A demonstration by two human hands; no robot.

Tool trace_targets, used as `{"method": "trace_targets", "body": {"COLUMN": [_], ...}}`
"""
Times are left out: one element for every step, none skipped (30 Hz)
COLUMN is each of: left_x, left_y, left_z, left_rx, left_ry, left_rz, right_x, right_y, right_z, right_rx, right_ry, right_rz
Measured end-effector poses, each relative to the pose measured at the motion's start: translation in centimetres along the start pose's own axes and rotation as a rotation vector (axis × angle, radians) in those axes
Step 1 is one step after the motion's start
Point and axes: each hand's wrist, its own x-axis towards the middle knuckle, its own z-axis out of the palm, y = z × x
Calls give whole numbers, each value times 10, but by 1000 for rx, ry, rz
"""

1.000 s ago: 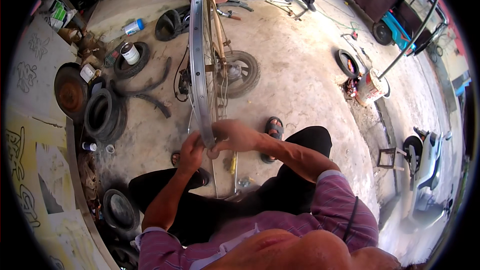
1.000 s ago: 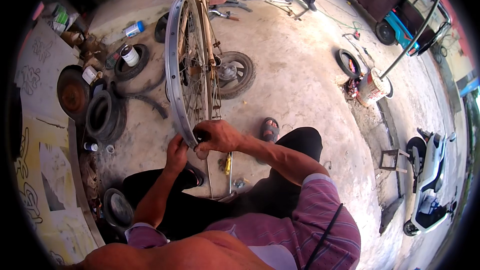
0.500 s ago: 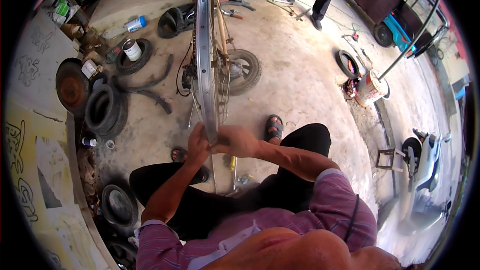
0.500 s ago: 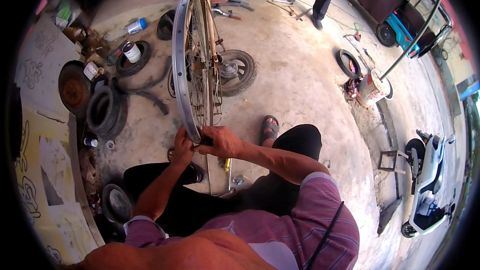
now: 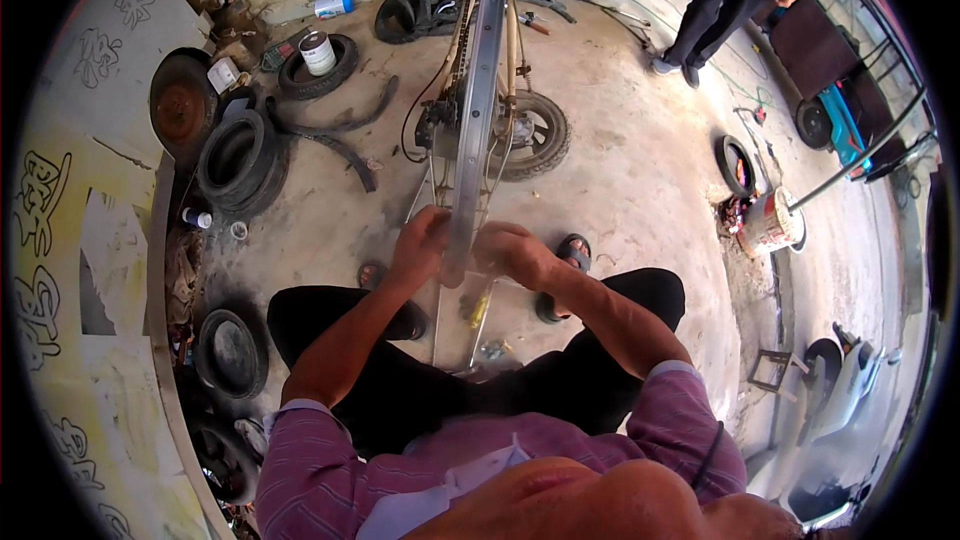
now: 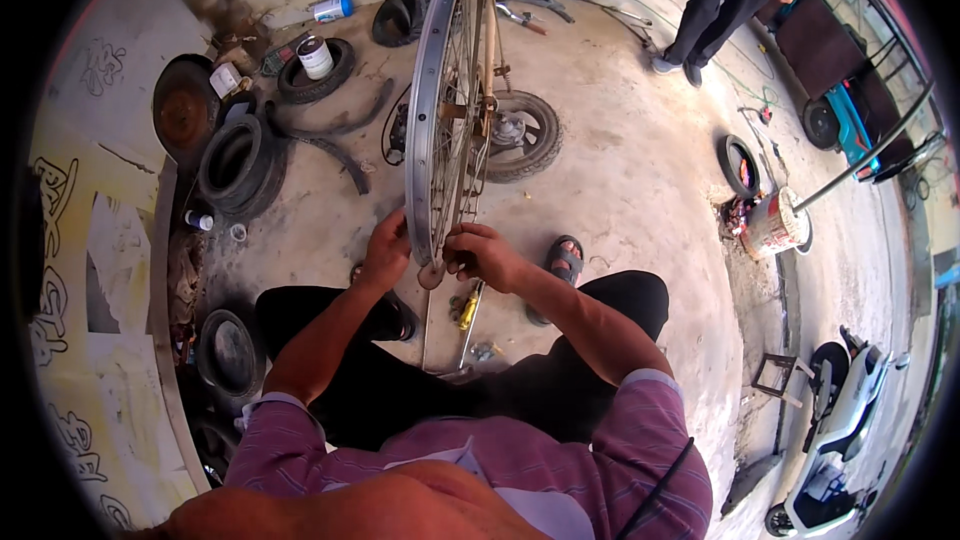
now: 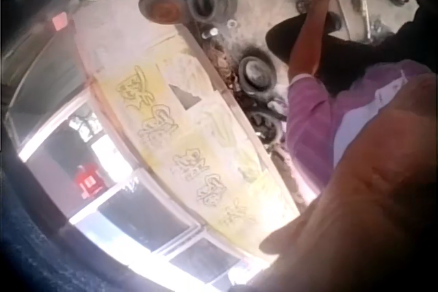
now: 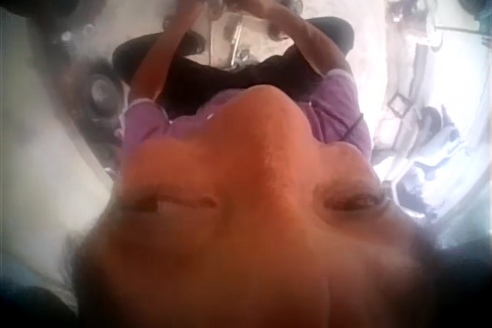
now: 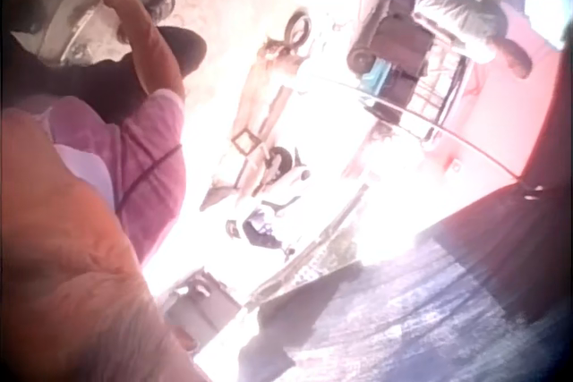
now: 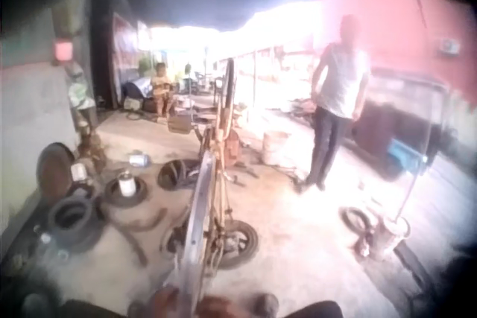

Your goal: The person is replacing spokes on a bicycle wheel by inserting them through the hub and threading them into the rim by hand.

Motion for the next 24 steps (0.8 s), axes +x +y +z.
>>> {"method": "trace_targets", "body": {"left_x": [2,4,7,10,12,11,10,10,11,11,11,10,11,11,8,8,9,11,4,1,2,3,3,3], "left_y": [0,-1,-3,-4,-5,-5,3,8,5,1,-2,-7,-9,-11,-13,-6,0,0,5,9,15,16,16,16], "left_z": [-3,-5,-7,-6,-5,-4,-1,1,1,-2,-5,-7,-7,-8,-8,-6,-5,-5,-1,2,-1,-1,-2,-2], "left_rx": [-54,-107,-107,-51,6,4,69,135,132,133,134,134,123,111,111,120,129,134,151,169,217,220,176,131], "left_ry": [-7,-16,-6,-15,-23,-17,-13,-10,-9,-16,-23,-17,-21,-25,-22,-11,1,5,14,22,5,7,8,9], "left_rz": [-29,-57,-58,-75,-93,-93,-89,-85,-86,-79,-72,-73,-56,-39,-37,-72,-107,-90,-79,-69,-20,-25,-68,-111], "right_x": [0,2,5,6,8,10,11,11,12,13,14,16,18,20,20,21,22,22,16,15,18,20,21,21], "right_y": [-5,-6,-8,-10,-11,-12,-13,-15,-17,-20,-22,-22,-21,-20,-18,-20,-22,-24,-20,-20,-24,-24,-23,-22], "right_z": [6,9,12,11,11,12,11,11,10,11,11,12,12,11,12,13,14,14,17,18,16,15,15,15], "right_rx": [-1,-3,-3,-37,-56,-74,-51,-40,-29,32,92,91,109,127,125,100,76,67,-59,-60,-73,-69,-65,-62], "right_ry": [72,104,137,141,140,140,153,160,167,148,129,124,127,129,126,142,158,150,156,162,163,160,160,160], "right_rz": [20,33,45,27,20,12,-3,-10,-16,21,59,61,65,69,70,60,51,38,-8,9,12,15,21,26]}}
